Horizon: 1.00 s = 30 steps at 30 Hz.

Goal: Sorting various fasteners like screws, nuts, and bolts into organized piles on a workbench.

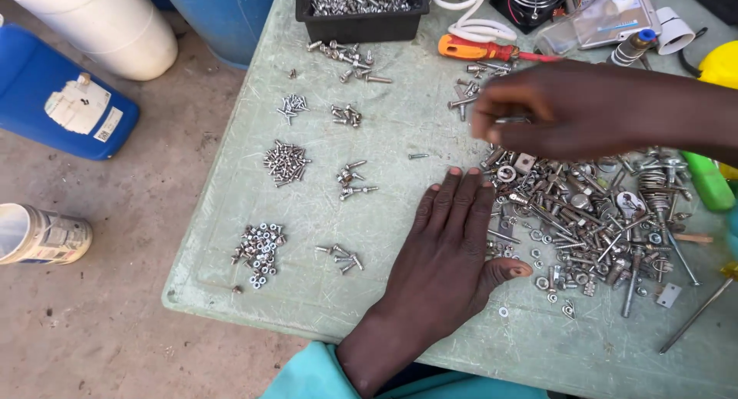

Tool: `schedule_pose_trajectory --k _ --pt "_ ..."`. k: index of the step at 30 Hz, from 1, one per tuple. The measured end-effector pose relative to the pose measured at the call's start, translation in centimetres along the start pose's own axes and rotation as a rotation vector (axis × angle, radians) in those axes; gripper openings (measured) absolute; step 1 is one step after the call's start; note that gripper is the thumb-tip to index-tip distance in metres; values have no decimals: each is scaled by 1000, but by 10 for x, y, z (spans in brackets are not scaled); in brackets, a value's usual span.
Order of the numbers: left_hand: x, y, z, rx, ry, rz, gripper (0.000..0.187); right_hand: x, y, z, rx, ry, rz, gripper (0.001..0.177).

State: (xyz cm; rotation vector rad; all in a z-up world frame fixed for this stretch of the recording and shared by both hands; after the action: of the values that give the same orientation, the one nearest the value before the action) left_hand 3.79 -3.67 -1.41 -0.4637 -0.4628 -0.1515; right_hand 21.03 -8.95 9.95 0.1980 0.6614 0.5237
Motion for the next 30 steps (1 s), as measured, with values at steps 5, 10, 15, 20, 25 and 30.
schedule_pose_trajectory --k 5,10,15,20,25,30 --pt "-1 0 4 -8 -45 -36 83 77 37 -14 -221 -45 481 25" --pt "0 1 5 -6 -35 -30 83 105 44 -22 -71 -29 724 23" --pt "0 0 5 -7 -36 -28 83 102 40 -28 -11 15 756 34" --pt "-1 0 1 -6 -21 -22 84 86 38 -21 -17 -13 820 42" --pt "0 0 2 22 -30 -42 81 88 24 -15 10 -74 774 45" --pt "-1 0 -5 70 -18 -53 82 102 20 -32 8 -123 643 50"
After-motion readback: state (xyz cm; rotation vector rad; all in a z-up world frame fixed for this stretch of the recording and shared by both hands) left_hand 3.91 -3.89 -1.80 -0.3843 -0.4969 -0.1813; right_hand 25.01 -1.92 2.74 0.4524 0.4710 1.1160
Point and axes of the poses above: each hand's wrist, its own x-axis towards the middle knuckle, its own z-axis out of the back of the hand, y = z × x, the point moved 4 cm from there along x, towards the middle knuckle, and after that the axes turned 13 degrees about x, right-handed, at the moved point
